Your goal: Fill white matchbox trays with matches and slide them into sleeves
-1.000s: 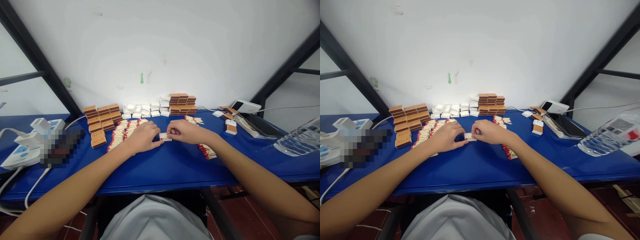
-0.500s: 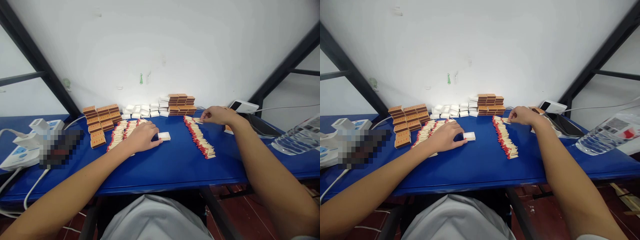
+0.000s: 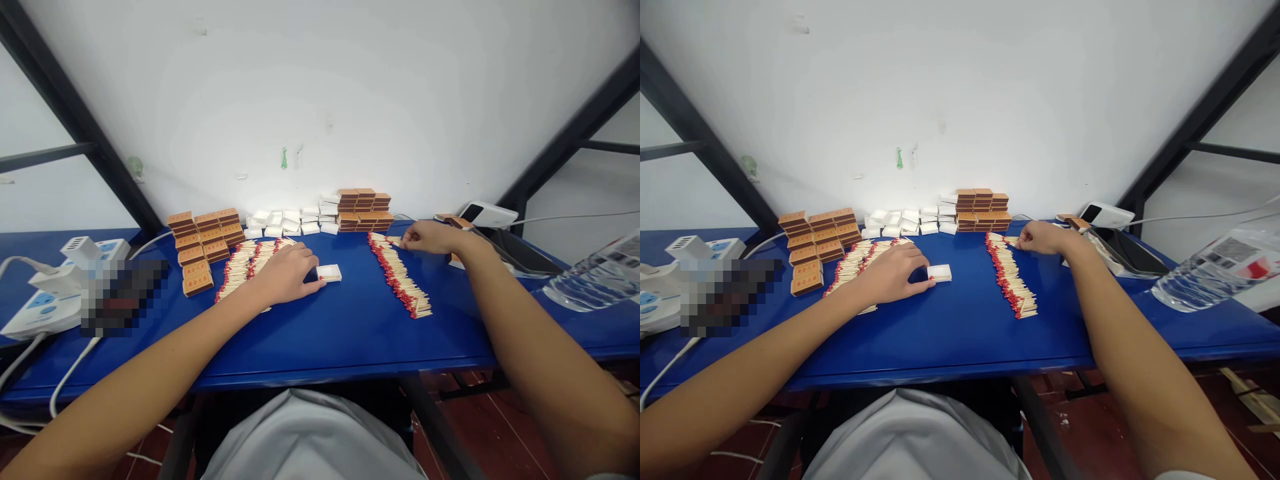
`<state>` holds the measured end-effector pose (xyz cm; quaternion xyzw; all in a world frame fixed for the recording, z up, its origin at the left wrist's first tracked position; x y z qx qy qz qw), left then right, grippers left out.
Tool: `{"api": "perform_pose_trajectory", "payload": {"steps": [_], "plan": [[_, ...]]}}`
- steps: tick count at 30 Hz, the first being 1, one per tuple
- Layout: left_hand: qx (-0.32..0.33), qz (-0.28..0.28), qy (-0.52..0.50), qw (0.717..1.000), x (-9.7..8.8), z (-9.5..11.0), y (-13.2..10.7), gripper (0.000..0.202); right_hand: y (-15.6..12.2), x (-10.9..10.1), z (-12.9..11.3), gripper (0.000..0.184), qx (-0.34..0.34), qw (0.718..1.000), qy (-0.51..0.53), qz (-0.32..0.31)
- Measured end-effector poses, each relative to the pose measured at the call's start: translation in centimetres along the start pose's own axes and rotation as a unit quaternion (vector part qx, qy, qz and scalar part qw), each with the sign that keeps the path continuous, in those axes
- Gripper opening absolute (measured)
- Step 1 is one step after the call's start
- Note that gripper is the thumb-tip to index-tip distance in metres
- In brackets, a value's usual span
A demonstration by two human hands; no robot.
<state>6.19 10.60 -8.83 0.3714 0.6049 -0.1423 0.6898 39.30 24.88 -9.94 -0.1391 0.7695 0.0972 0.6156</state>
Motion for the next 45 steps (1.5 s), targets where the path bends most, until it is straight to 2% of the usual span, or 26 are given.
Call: {"api": "perform_pose_trajectory", "payload": {"steps": [6,18,33,45], "plan": [[0.0,0.001,-0.003,1.0,0.0,0.0,0.0,0.032,-0.2,-0.1,0.1,0.014,0.024,0.999,0.002,-0.027],[-0.004,-0.014,0.007,1.0,0.0,0.0,0.0,0.033,0.2,0.6,0.3,0.015,0.026,0.999,0.012,-0.041],[-0.006,-0.019,0.012,1.0,0.0,0.1,0.1,0.035,-0.7,0.0,-0.9,0.018,0.054,0.998,0.006,-0.045],[-0.005,-0.013,0.016,1.0,0.0,0.0,0.0,0.033,-0.3,-0.2,-0.6,0.021,0.033,0.999,-0.009,-0.017]]}}
Point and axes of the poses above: each hand's wrist, its own y-axis towards the middle knuckle, its own x-axis out of the palm, z = x × y, the point moved 6 cm from there along y, towards the middle knuckle, and after that the axes turned 4 degrees about z, right-handed, at the moved point
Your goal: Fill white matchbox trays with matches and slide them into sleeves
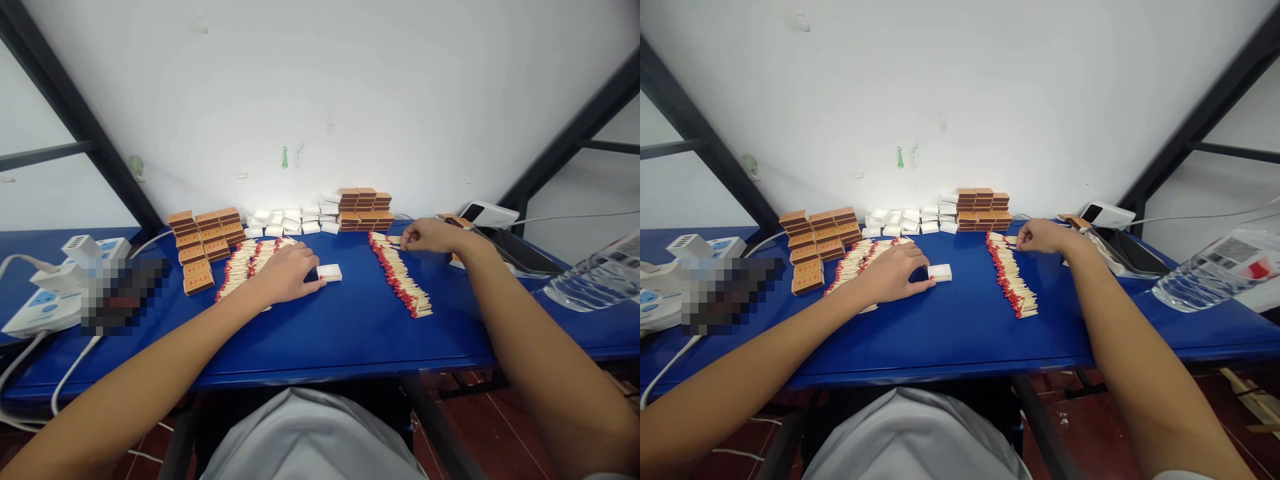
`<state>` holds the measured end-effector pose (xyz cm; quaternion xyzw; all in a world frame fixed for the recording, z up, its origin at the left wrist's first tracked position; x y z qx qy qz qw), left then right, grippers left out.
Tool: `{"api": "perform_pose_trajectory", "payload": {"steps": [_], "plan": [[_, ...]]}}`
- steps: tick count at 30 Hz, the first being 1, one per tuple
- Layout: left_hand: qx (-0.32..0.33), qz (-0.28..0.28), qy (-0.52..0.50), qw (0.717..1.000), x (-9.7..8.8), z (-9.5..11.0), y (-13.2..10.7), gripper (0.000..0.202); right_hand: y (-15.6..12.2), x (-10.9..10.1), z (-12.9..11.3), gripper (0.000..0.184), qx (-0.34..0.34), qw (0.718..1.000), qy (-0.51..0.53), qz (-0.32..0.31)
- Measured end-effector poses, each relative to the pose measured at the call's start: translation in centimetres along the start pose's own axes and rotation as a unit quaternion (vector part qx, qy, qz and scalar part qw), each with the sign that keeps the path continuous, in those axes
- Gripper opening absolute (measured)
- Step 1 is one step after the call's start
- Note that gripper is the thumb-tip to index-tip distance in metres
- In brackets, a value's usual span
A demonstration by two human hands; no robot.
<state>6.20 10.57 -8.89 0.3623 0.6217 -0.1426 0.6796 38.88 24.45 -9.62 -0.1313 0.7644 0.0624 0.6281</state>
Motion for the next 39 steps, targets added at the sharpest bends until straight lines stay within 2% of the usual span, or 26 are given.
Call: {"api": "perform_pose_trajectory", "payload": {"steps": [11,16,19,21,23,26,29,31,34,39], "plan": [[0.003,0.006,-0.011,1.0,0.0,0.0,0.0,0.034,-0.4,0.0,-0.4,0.015,0.018,1.0,0.012,-0.018],[0.004,0.008,-0.011,1.0,0.0,0.0,0.0,0.034,-0.1,0.3,0.0,0.016,0.006,1.0,0.006,-0.014],[0.006,0.008,-0.008,1.0,0.0,0.0,0.0,0.034,-0.3,-0.4,0.2,0.012,0.01,1.0,-0.007,0.008],[0.007,0.01,-0.008,1.0,0.1,0.0,0.0,0.033,-0.7,-1.2,-0.4,0.011,0.015,0.999,-0.018,0.045],[0.011,0.012,-0.01,1.0,0.1,0.0,0.1,0.034,-1.4,-2.0,-2.3,0.015,-0.011,0.996,-0.001,0.09],[0.012,0.017,-0.012,1.0,0.1,0.0,0.0,0.033,-3.0,-2.4,-7.5,0.027,-0.115,0.982,0.079,0.13],[0.011,0.021,-0.01,1.0,0.1,0.1,0.0,0.032,-4.8,-1.3,-13.4,0.031,-0.222,0.962,0.126,0.097],[0.013,0.02,-0.007,1.0,0.1,0.2,0.0,0.032,-5.7,-0.3,-16.3,0.026,-0.255,0.956,0.121,0.081],[0.017,0.022,-0.005,1.0,0.0,0.3,0.1,0.032,-6.1,1.3,-18.6,0.014,-0.284,0.952,0.097,0.066],[0.025,0.026,-0.015,0.999,-0.2,0.6,0.1,0.028,-5.9,2.8,-19.0,0.007,-0.309,0.946,0.059,0.078]]}}
Point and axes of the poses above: each hand's wrist, its own y-axis towards the middle knuckle, its own x-axis out of the palm, z = x × y, the point moved 6 cm from there along y, towards the middle knuckle, and after that the axes turned 4 degrees about z, right-handed, at the moved point
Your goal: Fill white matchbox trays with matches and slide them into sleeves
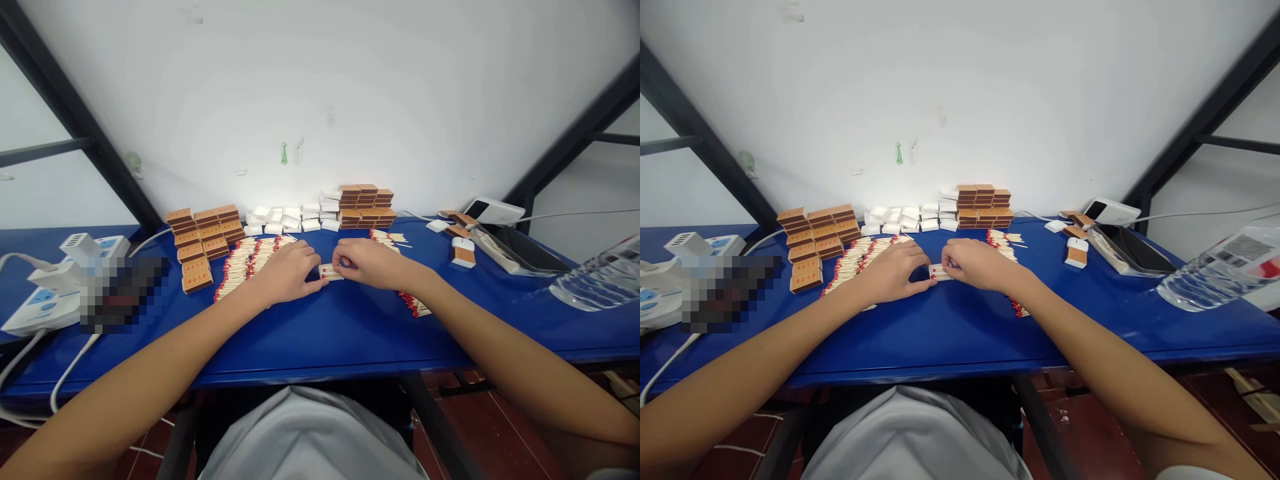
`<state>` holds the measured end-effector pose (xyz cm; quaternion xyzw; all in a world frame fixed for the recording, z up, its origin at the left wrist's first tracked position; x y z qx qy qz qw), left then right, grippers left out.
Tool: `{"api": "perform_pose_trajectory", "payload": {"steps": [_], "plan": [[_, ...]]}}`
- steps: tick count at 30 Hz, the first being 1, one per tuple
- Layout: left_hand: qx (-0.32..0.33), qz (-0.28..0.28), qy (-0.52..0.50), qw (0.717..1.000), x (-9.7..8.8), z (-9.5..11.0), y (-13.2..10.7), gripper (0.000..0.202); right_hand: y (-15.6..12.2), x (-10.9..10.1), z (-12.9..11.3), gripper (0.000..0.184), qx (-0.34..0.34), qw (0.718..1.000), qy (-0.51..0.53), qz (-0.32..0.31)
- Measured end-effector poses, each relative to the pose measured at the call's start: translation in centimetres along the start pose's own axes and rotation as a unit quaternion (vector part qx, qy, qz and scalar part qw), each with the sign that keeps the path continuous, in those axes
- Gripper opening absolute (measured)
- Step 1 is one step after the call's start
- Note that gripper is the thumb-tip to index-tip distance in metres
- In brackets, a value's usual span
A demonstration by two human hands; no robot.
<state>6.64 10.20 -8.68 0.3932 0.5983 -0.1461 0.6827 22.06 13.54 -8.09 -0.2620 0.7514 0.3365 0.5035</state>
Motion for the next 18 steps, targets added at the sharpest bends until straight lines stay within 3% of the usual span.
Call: {"api": "perform_pose_trajectory", "payload": {"steps": [7,11,14,18], "plan": [[-0.004,-0.004,-0.001,1.0,0.0,-0.1,0.0,0.027,-0.1,0.7,-0.3,0.008,0.005,0.999,0.029,-0.02],[-0.011,-0.007,0.001,1.0,0.1,-0.2,0.0,0.03,-0.2,-0.7,0.2,0.014,0.027,0.999,0.042,-0.023],[-0.017,-0.007,0.003,1.0,0.2,-0.4,-0.1,0.032,-1.1,-3.4,3.4,0.027,0.091,0.996,0.025,-0.001],[-0.017,-0.01,0.004,1.0,0.4,-0.6,-0.1,0.033,-3.7,-7.1,11.1,0.02,0.241,0.966,-0.085,0.04]]}}
Point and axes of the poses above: each hand's wrist, its own y-axis towards the middle knuckle, its own x-axis out of the palm, z = x × y, the point moved 6 cm from there along y, towards the middle knuckle, and after that the axes turned 4 degrees about z, right-handed, at the moved point
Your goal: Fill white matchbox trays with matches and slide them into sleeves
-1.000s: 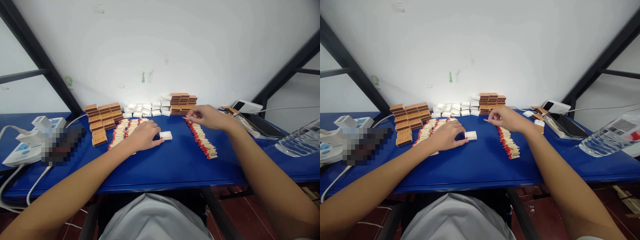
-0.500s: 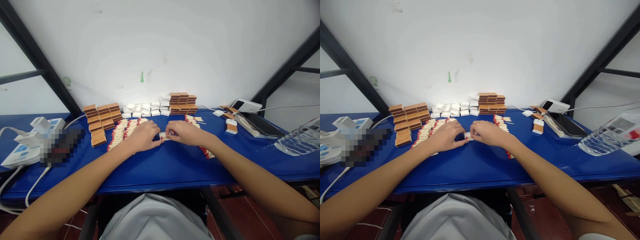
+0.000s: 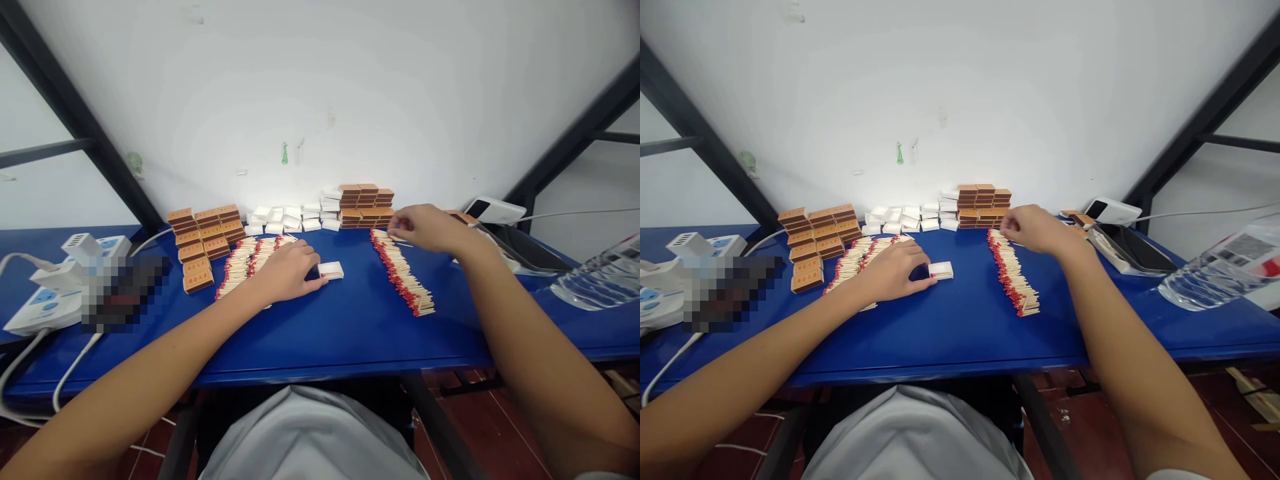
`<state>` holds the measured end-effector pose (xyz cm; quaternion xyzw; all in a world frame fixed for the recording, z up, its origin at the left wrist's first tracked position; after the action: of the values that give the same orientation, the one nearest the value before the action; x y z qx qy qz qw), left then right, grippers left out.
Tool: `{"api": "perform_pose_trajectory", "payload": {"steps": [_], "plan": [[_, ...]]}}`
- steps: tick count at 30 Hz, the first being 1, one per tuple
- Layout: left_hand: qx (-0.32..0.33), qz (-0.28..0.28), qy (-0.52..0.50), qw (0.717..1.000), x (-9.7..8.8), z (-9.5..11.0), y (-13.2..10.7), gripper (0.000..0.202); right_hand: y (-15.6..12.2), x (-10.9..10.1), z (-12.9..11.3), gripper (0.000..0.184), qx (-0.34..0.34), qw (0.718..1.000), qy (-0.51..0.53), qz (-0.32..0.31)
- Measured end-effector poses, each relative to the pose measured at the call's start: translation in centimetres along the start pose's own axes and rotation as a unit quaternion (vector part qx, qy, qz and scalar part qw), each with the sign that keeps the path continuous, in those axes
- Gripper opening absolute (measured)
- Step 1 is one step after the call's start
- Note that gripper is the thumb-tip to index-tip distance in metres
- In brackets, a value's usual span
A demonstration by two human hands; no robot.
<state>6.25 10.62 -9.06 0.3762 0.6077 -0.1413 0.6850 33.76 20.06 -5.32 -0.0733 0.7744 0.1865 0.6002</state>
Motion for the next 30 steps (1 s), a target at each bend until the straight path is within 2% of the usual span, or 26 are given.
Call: {"api": "perform_pose_trajectory", "payload": {"steps": [3,6,11,24,30], "plan": [[0.001,0.002,-0.003,1.0,0.0,-0.1,0.0,0.033,0.6,0.3,5.2,0.017,0.08,0.995,-0.046,-0.04],[0.001,0.001,-0.007,1.0,0.0,-0.1,0.0,0.033,1.0,1.4,7.2,0.023,0.077,0.994,-0.033,-0.072],[0.006,0.006,-0.008,1.0,-0.1,0.0,0.0,0.033,1.5,2.8,7.7,0.028,0.063,0.992,0.003,-0.11],[-0.003,-0.003,-0.008,1.0,-0.3,0.1,0.0,0.033,1.5,3.8,8.4,0.023,0.071,0.986,0.024,-0.148],[-0.003,-0.003,-0.004,1.0,-0.1,0.0,0.0,0.033,1.2,2.9,7.2,0.013,0.061,0.99,-0.008,-0.128]]}}
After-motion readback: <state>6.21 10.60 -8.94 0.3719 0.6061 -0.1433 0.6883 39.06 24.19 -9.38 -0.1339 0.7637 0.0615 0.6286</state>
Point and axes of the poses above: each hand's wrist, its own y-axis towards the middle knuckle, its own x-axis out of the palm, z = x × y, the point moved 6 cm from there along y, towards the middle knuckle, and after that the axes turned 4 degrees about z, right-handed, at the moved point
